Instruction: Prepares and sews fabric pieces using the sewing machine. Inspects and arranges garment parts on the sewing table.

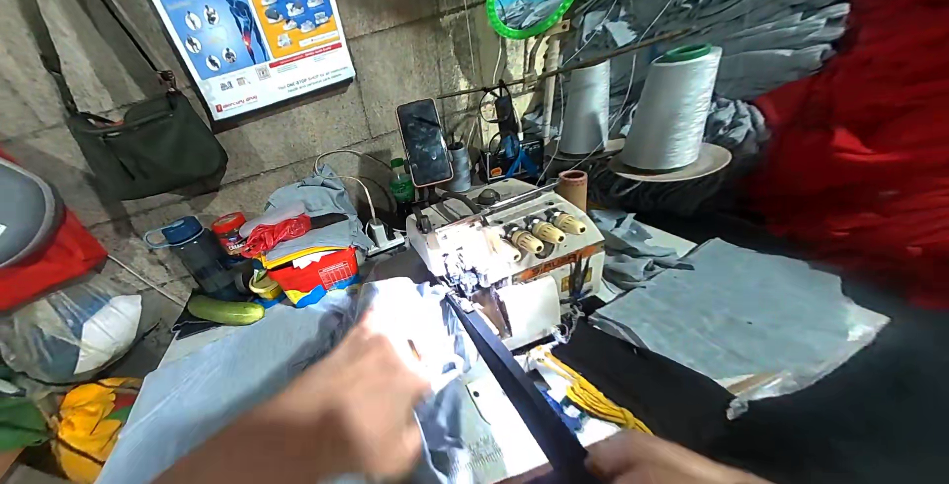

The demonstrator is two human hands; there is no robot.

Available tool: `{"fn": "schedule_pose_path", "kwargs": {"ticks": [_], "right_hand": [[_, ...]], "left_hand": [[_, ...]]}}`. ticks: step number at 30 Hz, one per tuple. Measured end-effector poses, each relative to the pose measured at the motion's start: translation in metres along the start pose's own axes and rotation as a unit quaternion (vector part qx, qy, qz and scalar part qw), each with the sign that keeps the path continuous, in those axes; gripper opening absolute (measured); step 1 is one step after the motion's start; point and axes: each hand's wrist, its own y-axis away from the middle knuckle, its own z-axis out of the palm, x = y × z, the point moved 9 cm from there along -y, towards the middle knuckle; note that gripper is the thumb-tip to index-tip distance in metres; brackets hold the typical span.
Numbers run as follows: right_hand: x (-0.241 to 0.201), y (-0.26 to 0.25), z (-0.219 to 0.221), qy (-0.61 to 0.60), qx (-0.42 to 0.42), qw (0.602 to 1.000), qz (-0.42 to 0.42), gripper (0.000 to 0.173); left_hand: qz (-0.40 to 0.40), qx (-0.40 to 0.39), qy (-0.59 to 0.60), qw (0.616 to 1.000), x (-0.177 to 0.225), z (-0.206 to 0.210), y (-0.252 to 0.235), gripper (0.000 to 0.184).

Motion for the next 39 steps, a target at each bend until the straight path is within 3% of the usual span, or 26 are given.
{"fn": "schedule_pose_path", "kwargs": {"ticks": [1,2,4,5,6,7,8,9,10,11,13,15,16,17,18,20,22,23,25,26,27,29,32,34,37,39], "right_hand": [[-0.004,-0.011,-0.002,0.009,-0.001,1.000,-0.015,0.033],[-0.006,-0.025,-0.004,0.014,0.006,0.999,-0.032,0.031],[-0.001,-0.053,-0.001,-0.017,0.059,0.997,-0.054,0.028],[0.003,-0.065,0.001,-0.040,0.091,0.993,-0.058,0.026],[0.006,-0.073,0.002,-0.058,0.116,0.990,-0.060,0.023],[0.007,-0.077,0.002,-0.067,0.135,0.987,-0.059,0.022],[0.010,-0.077,0.004,-0.075,0.142,0.985,-0.055,0.021],[0.014,-0.074,0.005,-0.086,0.140,0.985,-0.047,0.021],[0.020,-0.070,0.007,-0.100,0.134,0.985,-0.038,0.021],[0.026,-0.067,0.008,-0.112,0.128,0.985,-0.031,0.022],[0.033,-0.062,0.008,-0.126,0.126,0.984,-0.014,0.023],[0.032,-0.061,0.005,-0.119,0.138,0.983,-0.004,0.022],[0.030,-0.061,0.004,-0.111,0.143,0.983,-0.006,0.021],[0.027,-0.061,0.004,-0.103,0.144,0.984,-0.010,0.020],[0.026,-0.059,0.003,-0.100,0.141,0.985,-0.016,0.021],[0.029,-0.051,0.000,-0.107,0.122,0.987,-0.020,0.023],[0.034,-0.047,-0.005,-0.106,0.102,0.989,-0.013,0.026],[0.037,-0.047,-0.009,-0.104,0.104,0.989,0.000,0.025],[0.038,-0.057,-0.012,-0.107,0.128,0.986,0.028,0.019],[0.033,-0.065,-0.011,-0.114,0.136,0.984,0.032,0.017],[0.025,-0.077,-0.008,-0.111,0.139,0.984,0.028,0.016],[0.012,-0.096,0.003,-0.111,0.125,0.985,0.043,0.019],[0.012,-0.101,0.014,-0.184,0.097,0.973,0.096,0.026],[0.018,-0.093,0.015,-0.202,0.074,0.973,0.077,0.025],[0.007,-0.076,0.021,-0.078,-0.005,0.997,-0.028,0.024],[0.001,-0.068,0.028,0.043,-0.017,0.997,-0.069,0.024]], "left_hand": [[0.055,0.001,0.048,0.997,0.025,-0.005,0.005,0.017],[0.068,-0.046,0.095,0.992,0.046,-0.003,0.009,0.019],[0.027,-0.149,0.103,0.983,0.064,0.008,0.015,0.023],[-0.003,-0.121,0.051,0.991,0.057,0.009,0.019,0.027],[-0.055,-0.077,-0.012,0.995,0.037,0.009,0.025,0.032],[-0.164,-0.132,-0.040,0.977,0.007,0.013,0.031,0.038],[-0.299,-0.251,-0.017,0.920,-0.024,0.021,0.042,0.046],[-0.375,-0.315,0.001,0.872,-0.047,0.030,0.054,0.050],[-0.400,-0.325,0.011,0.857,-0.058,0.035,0.062,0.050],[-0.384,-0.279,0.026,0.880,-0.058,0.035,0.060,0.043],[-0.261,-0.068,0.082,0.959,-0.037,0.021,0.036,0.033],[-0.163,0.132,0.162,0.964,-0.028,0.011,0.011,0.028],[-0.154,0.181,0.179,0.955,-0.035,0.017,0.003,0.030],[-0.173,0.175,0.179,0.952,-0.047,0.032,-0.002,0.037],[-0.214,0.100,0.182,0.954,-0.062,0.055,-0.002,0.046],[-0.299,-0.139,0.193,0.924,-0.081,0.099,0.015,0.052],[-0.304,-0.232,0.151,0.912,-0.078,0.093,0.030,0.051],[-0.277,-0.221,0.130,0.926,-0.064,0.072,0.031,0.048],[-0.117,-0.077,0.109,0.984,-0.008,0.019,0.024,0.036],[-0.014,0.005,0.100,0.995,0.028,-0.005,0.022,0.030],[0.040,0.028,0.107,0.993,0.061,-0.025,0.018,0.025],[0.066,0.051,0.063,0.995,0.101,-0.052,0.007,0.024],[0.071,0.074,0.036,0.994,0.099,-0.075,0.002,0.021],[0.071,0.076,0.056,0.993,0.079,-0.081,0.010,0.019],[0.022,0.116,-0.009,0.993,0.045,-0.081,0.023,0.021],[-0.021,0.095,-0.045,0.994,0.027,-0.071,0.028,0.025]]}}
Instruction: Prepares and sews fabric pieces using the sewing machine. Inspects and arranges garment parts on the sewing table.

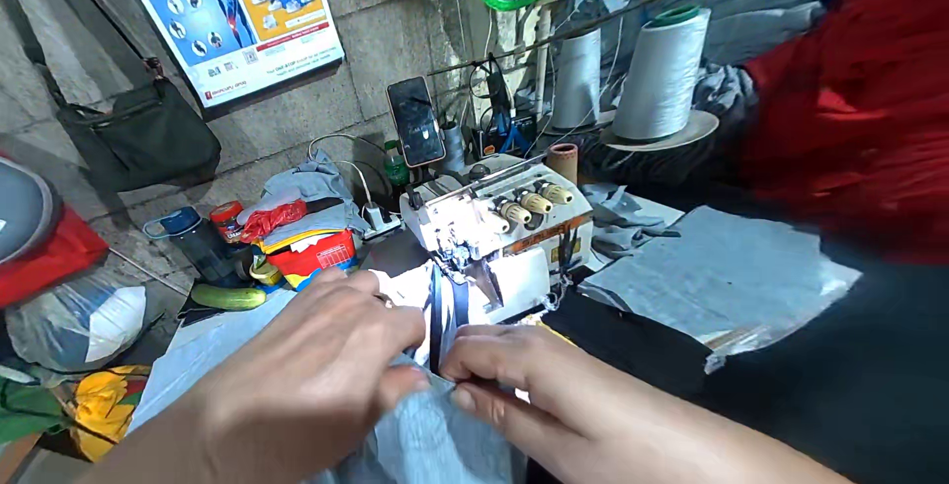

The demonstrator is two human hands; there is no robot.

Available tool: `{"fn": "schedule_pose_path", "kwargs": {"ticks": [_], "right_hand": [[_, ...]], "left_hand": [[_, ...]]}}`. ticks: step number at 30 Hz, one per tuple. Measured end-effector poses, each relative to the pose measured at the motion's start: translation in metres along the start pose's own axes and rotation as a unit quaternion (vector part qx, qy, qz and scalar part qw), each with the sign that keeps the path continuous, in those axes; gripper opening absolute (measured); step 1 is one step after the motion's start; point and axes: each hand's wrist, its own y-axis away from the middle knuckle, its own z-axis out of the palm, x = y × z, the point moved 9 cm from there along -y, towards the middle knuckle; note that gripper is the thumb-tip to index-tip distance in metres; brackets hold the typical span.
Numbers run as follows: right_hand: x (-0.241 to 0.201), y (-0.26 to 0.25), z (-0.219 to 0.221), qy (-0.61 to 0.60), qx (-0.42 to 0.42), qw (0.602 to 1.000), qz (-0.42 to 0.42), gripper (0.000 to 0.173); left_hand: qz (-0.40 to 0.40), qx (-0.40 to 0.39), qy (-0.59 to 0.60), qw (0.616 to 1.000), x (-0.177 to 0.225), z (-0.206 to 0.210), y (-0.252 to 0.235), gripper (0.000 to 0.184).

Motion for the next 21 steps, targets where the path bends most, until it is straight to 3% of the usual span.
{"fn": "schedule_pose_path", "kwargs": {"ticks": [4,10,13,15,17,19,20,21], "right_hand": [[-0.011,0.003,0.004,0.044,0.012,0.998,-0.042,0.022],[-0.024,0.007,0.007,0.039,0.021,0.999,-0.011,0.019],[-0.025,0.012,0.003,0.028,0.027,0.999,-0.003,0.018],[-0.026,0.016,-0.002,0.050,0.075,0.996,-0.005,0.016],[-0.023,0.024,-0.011,0.161,0.176,0.971,-0.003,0.016],[-0.002,0.034,-0.017,0.308,0.263,0.914,0.024,0.018],[0.020,0.038,-0.014,0.361,0.273,0.891,0.045,0.019],[0.047,0.041,-0.004,0.375,0.233,0.893,0.084,0.019]], "left_hand": [[0.029,0.017,0.105,0.994,0.002,0.000,0.008,0.024],[0.062,0.067,0.161,0.983,0.017,0.002,0.009,0.019],[0.069,0.052,0.200,0.976,0.018,0.013,0.006,0.021],[0.059,0.052,0.227,0.971,0.020,0.017,0.004,0.018],[0.053,0.067,0.178,0.980,0.019,0.011,0.004,0.017],[0.015,0.080,0.060,0.995,0.005,-0.002,0.011,0.023],[-0.006,0.077,-0.015,0.997,-0.006,-0.007,0.014,0.027],[-0.020,0.067,-0.078,0.995,-0.017,-0.011,0.017,0.029]]}}
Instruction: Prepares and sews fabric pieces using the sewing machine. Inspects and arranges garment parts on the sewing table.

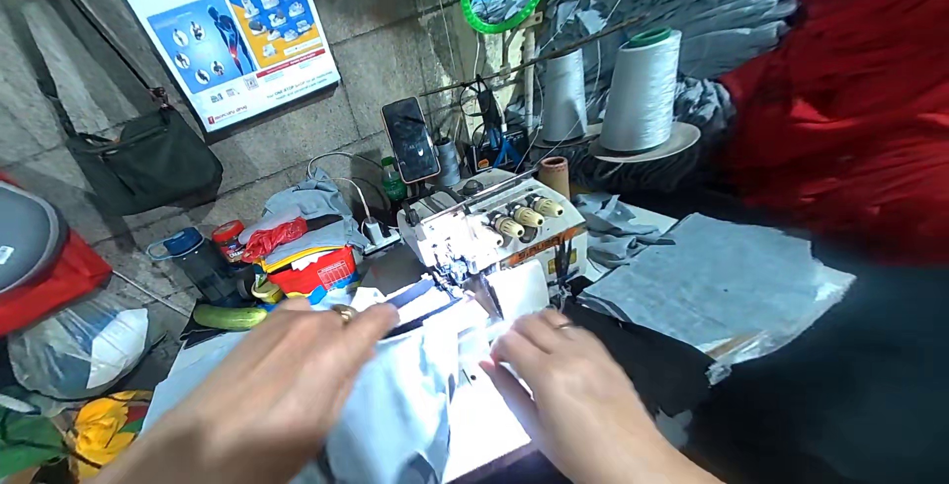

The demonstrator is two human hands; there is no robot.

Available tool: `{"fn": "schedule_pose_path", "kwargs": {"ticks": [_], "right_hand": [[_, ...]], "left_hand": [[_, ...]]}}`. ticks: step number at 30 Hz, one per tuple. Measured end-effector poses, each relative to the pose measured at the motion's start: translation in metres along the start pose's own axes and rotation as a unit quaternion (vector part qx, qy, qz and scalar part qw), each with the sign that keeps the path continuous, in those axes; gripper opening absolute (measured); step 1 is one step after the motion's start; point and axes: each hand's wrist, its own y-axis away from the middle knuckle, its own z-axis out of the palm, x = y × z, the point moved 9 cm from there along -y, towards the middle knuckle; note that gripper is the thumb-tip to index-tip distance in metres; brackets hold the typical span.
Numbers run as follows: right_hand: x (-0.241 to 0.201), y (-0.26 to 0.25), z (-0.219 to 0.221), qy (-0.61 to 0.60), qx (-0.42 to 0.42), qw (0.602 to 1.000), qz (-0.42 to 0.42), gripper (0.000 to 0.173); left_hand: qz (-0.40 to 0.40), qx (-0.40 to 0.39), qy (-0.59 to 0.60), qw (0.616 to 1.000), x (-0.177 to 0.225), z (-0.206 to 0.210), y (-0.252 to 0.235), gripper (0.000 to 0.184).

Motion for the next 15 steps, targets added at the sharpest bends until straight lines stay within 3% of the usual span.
{"fn": "schedule_pose_path", "kwargs": {"ticks": [1,3,4,6,9,12,15], "right_hand": [[0.011,0.010,0.030,-0.020,-0.120,0.992,0.032,0.021],[0.014,0.037,0.094,-0.086,-0.415,0.901,0.092,0.038],[0.003,0.042,0.113,-0.121,-0.484,0.863,0.080,0.042],[-0.035,0.024,0.123,-0.199,-0.486,0.851,0.001,0.042],[-0.080,-0.029,0.111,-0.305,-0.301,0.903,-0.033,0.031],[-0.083,-0.044,0.119,-0.293,-0.366,0.883,0.037,0.041],[-0.078,-0.011,0.135,-0.277,-0.417,0.864,-0.048,0.037]], "left_hand": [[-0.004,-0.017,-0.044,0.999,-0.009,-0.001,0.001,0.030],[0.003,-0.034,-0.084,0.996,-0.013,-0.002,-0.004,0.023],[0.013,-0.030,-0.090,0.995,-0.009,-0.004,-0.009,0.019],[0.032,-0.009,-0.089,0.995,0.003,-0.011,-0.021,0.022],[0.036,0.018,-0.145,0.989,0.009,-0.013,-0.035,0.024],[0.005,0.029,-0.198,0.980,-0.011,-0.003,-0.029,0.019],[-0.037,0.039,-0.182,0.982,-0.037,0.007,-0.006,0.022]]}}
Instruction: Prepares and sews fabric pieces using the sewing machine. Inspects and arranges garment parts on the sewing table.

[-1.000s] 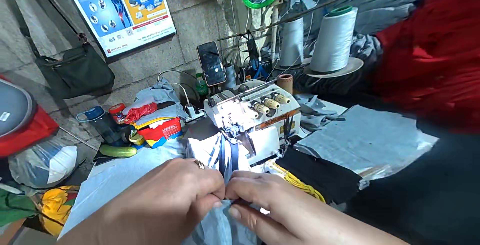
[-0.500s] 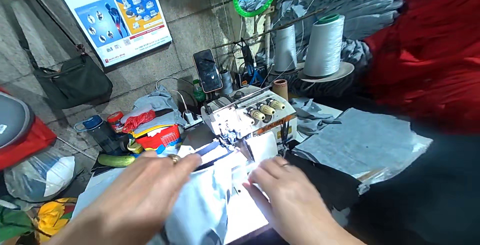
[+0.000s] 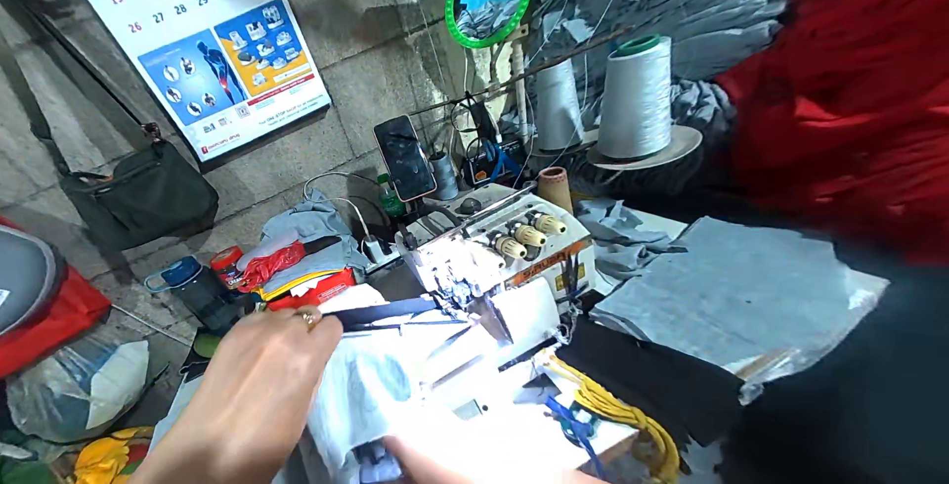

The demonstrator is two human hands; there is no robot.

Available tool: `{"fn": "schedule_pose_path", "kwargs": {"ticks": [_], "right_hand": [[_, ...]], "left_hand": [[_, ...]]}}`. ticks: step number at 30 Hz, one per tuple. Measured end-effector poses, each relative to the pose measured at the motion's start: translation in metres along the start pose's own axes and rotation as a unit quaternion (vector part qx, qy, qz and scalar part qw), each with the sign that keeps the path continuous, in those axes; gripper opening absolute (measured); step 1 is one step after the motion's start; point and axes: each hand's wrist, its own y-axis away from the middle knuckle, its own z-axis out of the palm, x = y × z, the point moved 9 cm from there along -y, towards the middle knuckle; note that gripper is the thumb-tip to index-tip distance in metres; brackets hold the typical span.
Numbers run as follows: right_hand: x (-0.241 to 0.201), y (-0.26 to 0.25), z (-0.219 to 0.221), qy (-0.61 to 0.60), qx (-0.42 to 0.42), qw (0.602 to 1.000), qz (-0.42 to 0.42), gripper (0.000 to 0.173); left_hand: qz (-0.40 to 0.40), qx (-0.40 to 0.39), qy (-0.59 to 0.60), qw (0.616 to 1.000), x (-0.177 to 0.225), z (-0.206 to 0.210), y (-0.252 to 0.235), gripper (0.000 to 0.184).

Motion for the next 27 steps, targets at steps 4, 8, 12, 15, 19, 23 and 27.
{"fn": "schedule_pose_path", "kwargs": {"ticks": [4,8,12,15,19,23,27], "right_hand": [[0.032,0.035,-0.015,0.007,-0.051,0.998,0.034,0.027],[0.014,0.056,-0.102,0.042,0.197,0.979,-0.003,0.025],[-0.029,0.058,-0.121,0.149,0.341,0.917,-0.144,0.009],[-0.036,0.045,-0.111,0.204,0.309,0.921,-0.120,0.009],[-0.011,0.037,-0.103,0.243,0.215,0.946,-0.012,0.009],[-0.011,0.060,-0.120,0.351,0.340,0.870,-0.067,0.010],[-0.001,0.061,-0.121,0.326,0.331,0.884,-0.057,0.009]], "left_hand": [[-0.017,0.016,0.044,0.999,0.005,0.000,0.017,0.021],[-0.007,-0.009,0.074,0.997,0.022,-0.014,0.013,0.017],[0.002,0.002,0.067,0.998,0.027,-0.018,0.012,0.019],[0.011,0.009,0.064,0.998,0.030,-0.019,0.014,0.020],[0.013,0.007,0.053,0.998,0.032,-0.017,0.015,0.019],[0.000,0.057,0.040,0.998,0.024,-0.009,0.021,0.022],[-0.025,0.058,0.103,0.993,0.022,-0.009,0.022,0.030]]}}
